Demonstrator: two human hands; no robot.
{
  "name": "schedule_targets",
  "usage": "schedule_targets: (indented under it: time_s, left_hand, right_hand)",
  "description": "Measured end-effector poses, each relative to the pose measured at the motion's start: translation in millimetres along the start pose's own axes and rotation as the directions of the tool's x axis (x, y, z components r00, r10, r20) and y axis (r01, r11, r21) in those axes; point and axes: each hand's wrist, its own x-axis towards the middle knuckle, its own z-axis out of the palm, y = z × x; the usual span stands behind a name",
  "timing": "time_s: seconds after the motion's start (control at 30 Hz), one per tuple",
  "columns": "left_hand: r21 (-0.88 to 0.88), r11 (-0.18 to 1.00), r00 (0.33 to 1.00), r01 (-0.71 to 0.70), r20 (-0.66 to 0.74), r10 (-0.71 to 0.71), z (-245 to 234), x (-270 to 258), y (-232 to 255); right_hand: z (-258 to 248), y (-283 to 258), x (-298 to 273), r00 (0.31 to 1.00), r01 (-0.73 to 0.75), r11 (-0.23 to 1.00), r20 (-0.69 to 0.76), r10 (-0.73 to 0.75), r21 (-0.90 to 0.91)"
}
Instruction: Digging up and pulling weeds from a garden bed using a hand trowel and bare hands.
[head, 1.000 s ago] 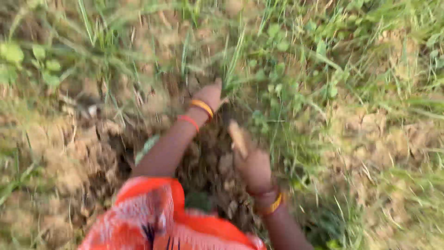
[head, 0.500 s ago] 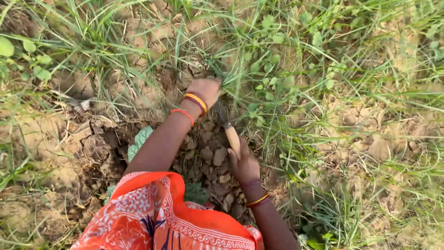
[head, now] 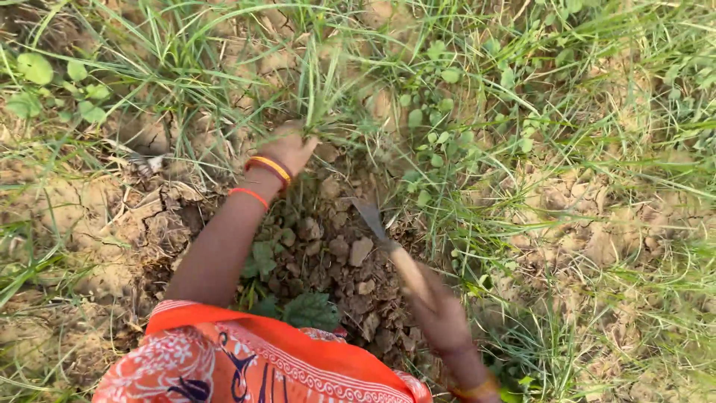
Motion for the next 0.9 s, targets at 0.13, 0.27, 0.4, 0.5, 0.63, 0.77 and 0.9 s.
schedule_targets:
  time_s: [0.13, 0.27, 0.4, 0.5, 0.63, 0.77, 0.9]
  left_hand:
    - [-0.009, 0.989, 0.973, -0.151, -0.178, 0.147, -1.7, 18.6, 35.6]
    - [-0.042, 0.986, 0.981, -0.162, -0.113, 0.156, -15.9, 32.3, 79.6]
    - [0.095, 0.984, 0.986, -0.152, 0.082, 0.144, -33.2, 28.7, 108.7]
    - [0.139, 0.972, 0.98, -0.188, -0.039, 0.195, 22.3, 70.3, 79.5]
    - [0.198, 0.962, 0.971, -0.187, -0.114, 0.212, 40.2, 83.0, 75.7]
    - [0.031, 0.981, 0.95, -0.19, -0.245, 0.191, 38.4, 73.7, 62.2]
    - [-0.111, 0.993, 0.991, -0.036, -0.13, 0.021, 16.8, 80.4, 65.4]
  right_hand:
    - [-55.8, -12.8, -36.4, 0.98, 0.141, 0.981, -0.123, -0.158, -0.132]
    - [-79.1, -78.8, -33.3, 0.961, 0.178, 0.96, -0.171, -0.217, -0.218]
    - [-2.3, -106.8, 96.5, 0.987, 0.103, 0.966, -0.098, -0.129, -0.236]
    - [54.6, -77.8, 125.0, 0.881, 0.293, 0.789, -0.168, -0.442, -0.539]
    - [86.3, -15.6, 141.2, 0.871, 0.336, 0.797, -0.156, -0.465, -0.502]
    - [112.8, -3.4, 133.6, 0.854, 0.342, 0.801, -0.193, -0.483, -0.492]
    - [107.8, -14.8, 133.1, 0.867, 0.372, 0.851, -0.189, -0.461, -0.37]
